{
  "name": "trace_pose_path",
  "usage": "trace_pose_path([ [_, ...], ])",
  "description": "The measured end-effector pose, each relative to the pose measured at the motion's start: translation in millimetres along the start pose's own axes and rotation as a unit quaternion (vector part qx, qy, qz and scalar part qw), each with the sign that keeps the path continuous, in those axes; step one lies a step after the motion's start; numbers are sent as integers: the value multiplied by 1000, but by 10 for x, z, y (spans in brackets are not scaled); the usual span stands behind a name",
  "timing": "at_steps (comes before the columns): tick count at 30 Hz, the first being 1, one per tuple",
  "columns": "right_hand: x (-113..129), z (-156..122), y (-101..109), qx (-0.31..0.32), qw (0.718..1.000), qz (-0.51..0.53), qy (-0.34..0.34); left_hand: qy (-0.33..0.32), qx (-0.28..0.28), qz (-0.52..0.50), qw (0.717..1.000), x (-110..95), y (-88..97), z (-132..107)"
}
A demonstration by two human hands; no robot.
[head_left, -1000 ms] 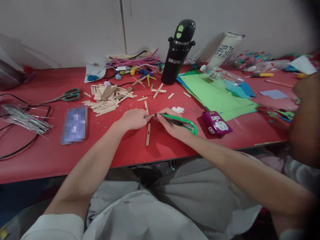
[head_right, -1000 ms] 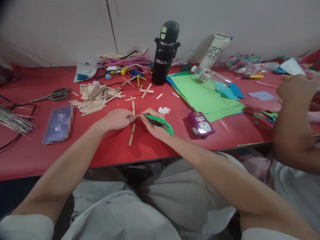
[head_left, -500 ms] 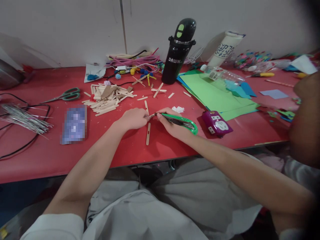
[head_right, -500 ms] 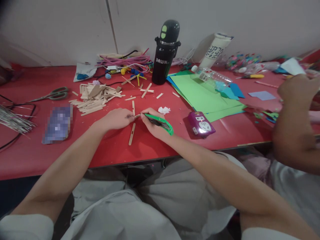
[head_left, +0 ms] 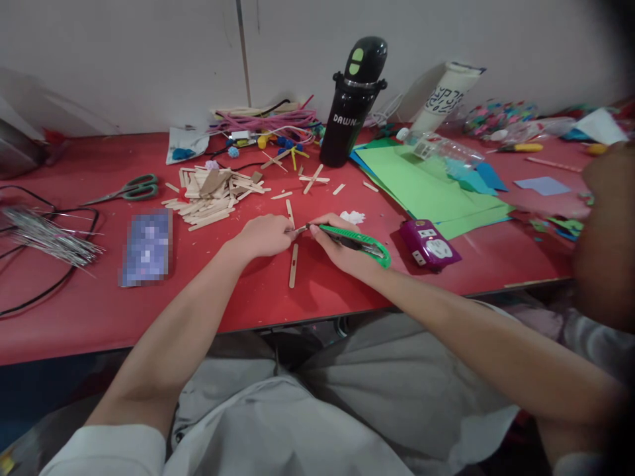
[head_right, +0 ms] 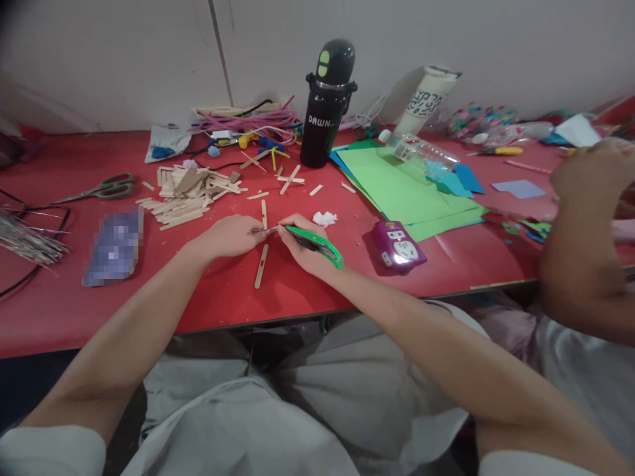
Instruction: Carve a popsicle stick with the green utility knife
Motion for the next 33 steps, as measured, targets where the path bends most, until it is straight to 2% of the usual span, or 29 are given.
trace_pose_path([
  [10, -48, -14, 14, 21, 999, -27, -17, -2, -1, -9, 1000, 25, -23, 25],
  [17, 2, -10, 11, -7, 1000, -2, -5, -4, -1, -7, 1000, 26, -22, 26],
  [23, -49, -20, 2, 19, 999, -20, -16, -3, 1, -11, 1000, 17, -18, 16],
  [29, -14, -13, 21, -1, 1000, -22, 0, -2, 0, -2, 1000, 16, -18, 17],
  [33, -40, -14, 8, 13, 999, -30, -9, -3, -2, -3, 1000, 18, -20, 17],
])
Point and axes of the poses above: each hand's wrist, its own z-axis towards the middle knuckle, its own y-axis out of the back of the hand, x = y × z, the point moved 1 cm from there along z, towards the middle knuckle, and after that the axes turned 8 degrees about -z, right-handed, at the moved point
